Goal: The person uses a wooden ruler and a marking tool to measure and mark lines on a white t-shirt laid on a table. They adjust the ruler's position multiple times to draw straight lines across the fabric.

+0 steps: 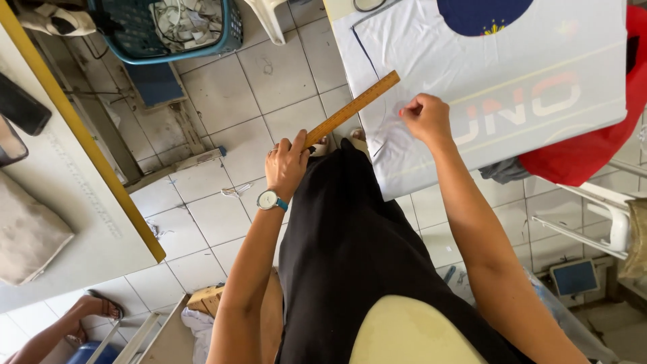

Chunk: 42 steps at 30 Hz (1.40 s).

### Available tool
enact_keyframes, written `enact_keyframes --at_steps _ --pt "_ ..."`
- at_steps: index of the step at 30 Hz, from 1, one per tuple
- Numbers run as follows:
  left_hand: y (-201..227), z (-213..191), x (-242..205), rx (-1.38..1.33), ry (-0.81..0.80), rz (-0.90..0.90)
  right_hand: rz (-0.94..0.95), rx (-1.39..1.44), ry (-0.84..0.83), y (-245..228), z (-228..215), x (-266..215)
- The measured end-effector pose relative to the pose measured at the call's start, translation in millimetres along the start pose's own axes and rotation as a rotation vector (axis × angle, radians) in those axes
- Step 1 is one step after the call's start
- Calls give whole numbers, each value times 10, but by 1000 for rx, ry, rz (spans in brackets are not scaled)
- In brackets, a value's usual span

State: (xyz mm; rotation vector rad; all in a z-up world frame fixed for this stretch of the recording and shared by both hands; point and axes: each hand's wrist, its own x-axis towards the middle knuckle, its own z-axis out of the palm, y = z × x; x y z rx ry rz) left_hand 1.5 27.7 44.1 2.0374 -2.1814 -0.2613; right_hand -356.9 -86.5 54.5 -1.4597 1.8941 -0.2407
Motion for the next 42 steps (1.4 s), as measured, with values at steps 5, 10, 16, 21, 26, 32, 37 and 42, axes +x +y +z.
enact_keyframes --at_steps 5,10,16,21,26,32,37,42 --pt "-100 44 -80 -24 -31 21 -3 3 47 98 211 -73" --pt "-175 85 -42 -42 -81 30 62 18 80 98 350 -351" --pt "-255 112 -22 -33 -67 48 192 160 -207 -276 223 -1009" --pt "-246 -211 -20 -151 -51 64 263 303 -176 -347 -32 -1570" --pt "-173 -559 -42 -299 -87 17 382 516 -65 -126 -203 -2119" --pt "523 -740 -162 -452 -107 -32 358 760 45 775 -358 -2319" --pt "2000 -635 -353 -701 -181 8 336 887 86 1635 -712 -2269" --pt "3414 -272 -627 -1025 -501 -157 375 1013 68 2240 -1157 -2253"
